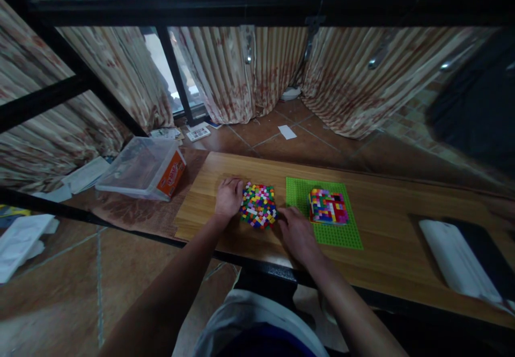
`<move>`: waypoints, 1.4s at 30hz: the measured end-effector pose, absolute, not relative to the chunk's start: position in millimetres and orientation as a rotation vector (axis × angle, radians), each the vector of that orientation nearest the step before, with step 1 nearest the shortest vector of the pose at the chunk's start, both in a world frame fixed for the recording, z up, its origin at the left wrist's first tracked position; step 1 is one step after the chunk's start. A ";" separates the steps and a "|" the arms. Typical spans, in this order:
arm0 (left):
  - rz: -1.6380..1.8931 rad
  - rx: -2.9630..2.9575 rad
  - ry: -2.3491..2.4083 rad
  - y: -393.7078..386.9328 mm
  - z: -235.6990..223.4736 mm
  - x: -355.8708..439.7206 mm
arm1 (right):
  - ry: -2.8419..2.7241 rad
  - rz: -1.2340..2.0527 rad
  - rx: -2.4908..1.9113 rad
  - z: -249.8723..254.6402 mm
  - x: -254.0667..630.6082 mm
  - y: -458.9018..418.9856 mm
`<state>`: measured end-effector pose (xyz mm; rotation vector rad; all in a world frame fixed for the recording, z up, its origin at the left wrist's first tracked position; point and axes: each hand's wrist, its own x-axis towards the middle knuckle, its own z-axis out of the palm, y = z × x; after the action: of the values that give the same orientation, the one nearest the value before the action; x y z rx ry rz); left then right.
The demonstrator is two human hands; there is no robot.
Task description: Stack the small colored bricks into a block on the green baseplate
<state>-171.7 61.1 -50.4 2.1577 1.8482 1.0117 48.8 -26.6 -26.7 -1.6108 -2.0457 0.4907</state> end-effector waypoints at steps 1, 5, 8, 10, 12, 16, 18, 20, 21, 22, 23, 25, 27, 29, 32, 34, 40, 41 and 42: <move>1.009 2.155 1.848 61.1 -50.6 -171.8 | -2.050 0.493 -1.621 -26.3 48.3 -25.5; 1.000 2.141 1.857 60.4 -50.8 -171.7 | -2.047 0.513 -1.578 -26.3 48.5 -26.9; 1.003 2.150 1.858 60.0 -50.7 -171.2 | -2.044 0.542 -1.457 -28.5 49.3 -31.3; 1.006 2.157 1.854 59.8 -50.5 -170.9 | -2.055 0.556 -1.397 -30.1 48.7 -33.2; 1.007 2.160 1.857 59.8 -50.2 -170.6 | -2.073 0.547 -1.379 -31.2 47.4 -33.5; 0.995 2.165 1.867 59.6 -49.4 -170.3 | -2.120 0.492 -1.373 -32.9 47.5 -32.4; 0.995 2.170 1.862 59.4 -49.1 -170.1 | -2.139 0.482 -1.359 -33.7 50.1 -33.4; 1.003 2.172 1.858 59.2 -48.9 -170.0 | -2.145 0.482 -1.355 -34.1 54.1 -36.2; 1.006 2.173 1.857 59.1 -48.8 -170.0 | -2.149 0.482 -1.357 -33.9 56.3 -38.1; 1.010 2.171 1.857 59.0 -48.9 -170.0 | -2.153 0.481 -1.361 -33.5 58.5 -40.4; 1.012 2.171 1.858 59.0 -48.9 -169.9 | -2.159 0.479 -1.364 -32.8 60.6 -42.6; 1.007 2.176 1.855 59.3 -49.3 -170.0 | -2.163 0.469 -1.371 -31.3 64.0 -46.7; 1.004 2.182 1.853 59.8 -49.9 -170.1 | -2.158 0.453 -1.380 -30.4 65.7 -49.2; 1.004 2.187 1.858 60.5 -50.6 -170.4 | -2.168 0.428 -1.386 -31.3 65.6 -49.8; 1.003 2.190 1.867 61.1 -51.2 -171.2 | -2.199 0.376 -1.380 -35.9 63.6 -48.7; 1.006 2.192 1.864 61.2 -51.1 -171.9 | -2.203 0.356 -1.374 -38.9 62.1 -47.9; 1.015 2.190 1.849 61.7 -51.1 -174.4 | -2.158 0.459 -1.427 -33.2 60.4 -51.8; 1.015 2.190 1.851 62.0 -51.3 -174.8 | -2.146 0.487 -1.436 -30.6 60.8 -53.2; 1.014 2.191 1.853 62.3 -51.4 -175.1 | -2.128 0.509 -1.438 -27.8 61.6 -54.5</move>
<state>-175.1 62.3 -51.4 2.1911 1.8533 1.0136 61.6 -54.5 -27.8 -1.4384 -2.1279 0.5089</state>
